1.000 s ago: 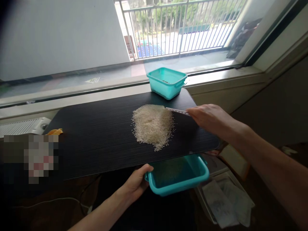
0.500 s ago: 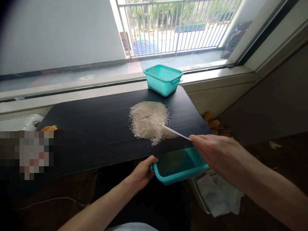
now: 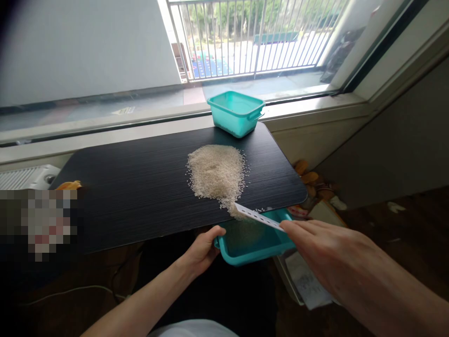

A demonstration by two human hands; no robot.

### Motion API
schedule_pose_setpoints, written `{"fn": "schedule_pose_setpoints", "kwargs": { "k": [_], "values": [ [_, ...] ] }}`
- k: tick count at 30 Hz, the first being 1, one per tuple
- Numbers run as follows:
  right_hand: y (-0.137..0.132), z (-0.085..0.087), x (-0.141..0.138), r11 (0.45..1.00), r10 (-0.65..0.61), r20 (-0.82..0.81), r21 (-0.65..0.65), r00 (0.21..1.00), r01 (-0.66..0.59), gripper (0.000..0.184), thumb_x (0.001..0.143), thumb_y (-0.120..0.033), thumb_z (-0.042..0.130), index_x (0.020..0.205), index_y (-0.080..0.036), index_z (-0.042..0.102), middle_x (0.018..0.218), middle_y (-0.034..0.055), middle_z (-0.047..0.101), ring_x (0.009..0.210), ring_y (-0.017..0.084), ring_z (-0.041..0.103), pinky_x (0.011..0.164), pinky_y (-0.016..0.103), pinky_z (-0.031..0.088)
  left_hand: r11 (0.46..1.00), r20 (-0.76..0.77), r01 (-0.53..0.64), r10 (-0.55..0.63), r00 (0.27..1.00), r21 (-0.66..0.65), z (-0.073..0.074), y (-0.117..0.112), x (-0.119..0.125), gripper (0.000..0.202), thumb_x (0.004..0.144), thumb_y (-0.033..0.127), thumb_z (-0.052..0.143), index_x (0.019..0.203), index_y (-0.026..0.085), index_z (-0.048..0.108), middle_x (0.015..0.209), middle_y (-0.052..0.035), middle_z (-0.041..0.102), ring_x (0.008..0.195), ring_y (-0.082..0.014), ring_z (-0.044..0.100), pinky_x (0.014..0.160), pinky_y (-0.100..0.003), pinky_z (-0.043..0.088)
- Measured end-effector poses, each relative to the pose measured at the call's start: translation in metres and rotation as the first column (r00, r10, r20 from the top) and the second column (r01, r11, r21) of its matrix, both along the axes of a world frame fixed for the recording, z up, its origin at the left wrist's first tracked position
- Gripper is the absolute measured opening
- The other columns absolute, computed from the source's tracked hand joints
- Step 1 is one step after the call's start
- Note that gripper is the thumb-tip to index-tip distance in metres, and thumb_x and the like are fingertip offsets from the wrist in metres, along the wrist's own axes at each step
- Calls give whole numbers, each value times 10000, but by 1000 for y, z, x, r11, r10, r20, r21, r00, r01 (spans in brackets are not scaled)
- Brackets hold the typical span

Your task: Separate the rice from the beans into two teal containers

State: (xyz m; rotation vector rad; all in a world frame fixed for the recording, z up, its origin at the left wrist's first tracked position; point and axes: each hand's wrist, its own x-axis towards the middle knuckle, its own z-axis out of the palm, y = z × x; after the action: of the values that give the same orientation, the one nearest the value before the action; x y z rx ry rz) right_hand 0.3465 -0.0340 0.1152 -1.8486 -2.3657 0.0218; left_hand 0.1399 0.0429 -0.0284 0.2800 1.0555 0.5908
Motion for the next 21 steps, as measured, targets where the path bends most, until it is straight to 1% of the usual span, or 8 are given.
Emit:
{"fn": "schedule_pose_setpoints", "kwargs": {
  "k": [2,3,5,8,10,13,18,21],
  "values": [
    [-7,0,7,991,132,32,-40,991,-131,307,795,-253,408,1056,-270,569,1030,21,654,853,161,633,645,218,524,1000,-4,-6,6,1000,-1,1,0,-2,114,538,121,645,647,131,613,602,0,595,547,-89,512,588,-231,441],
    [-11,1,9,989,143,44,-36,989,-142,333,797,-246,409,1102,-260,542,1053,33,645,877,168,627,658,229,526,1000,-6,-7,7,1000,-2,1,0,-3,110,537,120,645,640,131,610,597,4,591,542,-87,510,585,-229,439],
    [-14,3,10,999,50,52,2,997,-50,329,817,-250,366,1101,-271,529,1016,33,656,868,171,629,664,253,527,1000,-5,-7,7,1000,-5,2,0,-5,98,537,119,644,626,127,603,592,5,586,538,-85,509,580,-228,438],
    [-8,6,15,996,-77,75,55,994,73,303,847,-307,305,1004,-287,563,940,33,672,783,172,642,640,272,519,1000,-2,-12,12,1000,-2,3,0,-8,87,541,116,637,616,126,595,585,8,578,537,-84,506,575,-227,437],
    [0,6,22,995,-68,105,78,992,60,305,850,-366,308,974,-288,576,913,31,676,729,169,645,604,262,516,1000,-3,-16,16,1000,-2,3,1,-10,88,541,116,636,615,129,590,576,13,571,529,-82,499,569,-227,434],
    [6,3,25,997,-46,89,72,995,39,326,849,-406,305,1019,-300,562,900,22,675,720,173,645,591,265,518,1000,-3,-17,17,1000,-4,2,1,-12,105,539,119,639,634,129,595,595,9,579,539,-85,505,576,-230,436],
    [-3,2,11,996,-84,-58,21,995,85,303,847,-326,304,1073,-352,503,928,3,662,788,184,634,666,302,513,1000,0,-13,13,1000,-2,2,1,-13,115,545,120,638,656,120,608,615,0,592,557,-92,521,586,-230,441],
    [-3,4,15,992,-117,-72,32,990,120,313,836,-324,337,1102,-390,489,956,-20,657,772,178,633,707,303,508,1000,-4,-8,8,1000,-9,2,1,-14,86,547,122,639,623,118,599,603,0,588,549,-90,521,584,-231,445]
  ]
}}
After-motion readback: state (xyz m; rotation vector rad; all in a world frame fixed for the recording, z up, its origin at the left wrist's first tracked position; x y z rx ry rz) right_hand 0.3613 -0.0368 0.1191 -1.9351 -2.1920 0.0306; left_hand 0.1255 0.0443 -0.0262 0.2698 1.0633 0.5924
